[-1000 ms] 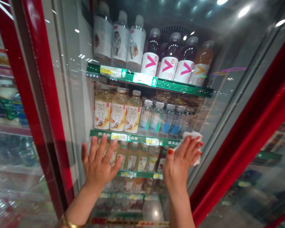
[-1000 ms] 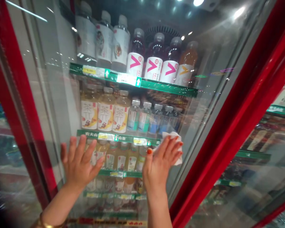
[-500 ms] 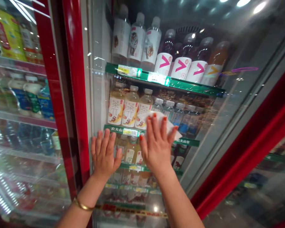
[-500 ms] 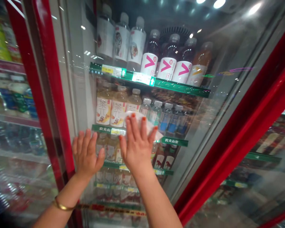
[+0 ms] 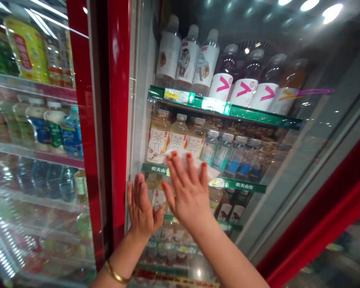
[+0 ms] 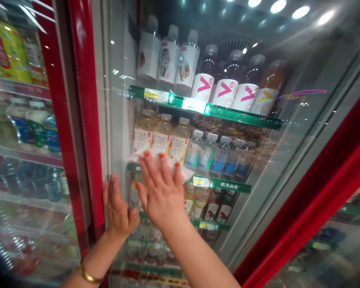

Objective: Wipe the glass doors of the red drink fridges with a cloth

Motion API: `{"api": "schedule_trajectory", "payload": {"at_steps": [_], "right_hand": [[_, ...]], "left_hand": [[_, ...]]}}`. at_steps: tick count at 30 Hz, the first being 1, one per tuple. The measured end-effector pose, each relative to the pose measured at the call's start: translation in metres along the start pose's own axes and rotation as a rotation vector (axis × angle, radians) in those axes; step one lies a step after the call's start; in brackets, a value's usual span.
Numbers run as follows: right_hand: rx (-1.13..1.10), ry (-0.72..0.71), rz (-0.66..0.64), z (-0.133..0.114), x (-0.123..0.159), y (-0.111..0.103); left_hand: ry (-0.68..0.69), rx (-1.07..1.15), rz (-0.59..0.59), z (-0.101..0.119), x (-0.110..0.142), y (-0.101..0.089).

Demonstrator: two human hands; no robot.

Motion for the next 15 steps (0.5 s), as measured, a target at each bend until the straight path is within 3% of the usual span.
{"api": "schedule_trajectory", "payload": {"at_steps": [3, 5, 8, 10, 13, 15], "right_hand": [[-0.053, -0.270, -0.009, -0.030, 0.030, 0.005], [-0.016, -0.250, -0.001, -0.020, 0.045, 0.004], [0.073, -0.054, 0.006, 0.003, 0.020, -0.005], [0.069, -0.021, 0.035, -0.002, -0.014, -0.013], [-0.005, -0.234, 0.083, -0.037, -0.036, -0.015], [-0.029, -0.391, 0.059, -0.052, -0.013, -0.008]], "left_hand": [[-0.020, 0.021, 0.038, -0.003, 0.003, -0.003], [-0.033, 0.031, 0.027, -0.003, 0.005, -0.002], [-0.038, 0.053, 0.020, -0.004, 0.007, -0.001], [-0.035, 0.066, 0.044, -0.006, 0.010, -0.002], [-0.007, 0.111, 0.084, -0.009, 0.014, -0.005], [0.026, 0.150, 0.099, -0.009, 0.013, -0.007]]}}
Point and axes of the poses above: each hand's wrist, its own x-axis away from the middle knuckle, its own y-axis out of the palm, z = x × y, the point moved 6 cm from there along -x, towards the middle knuckle, and after that the axes turned 13 degrees about x, right-handed, at the moved point
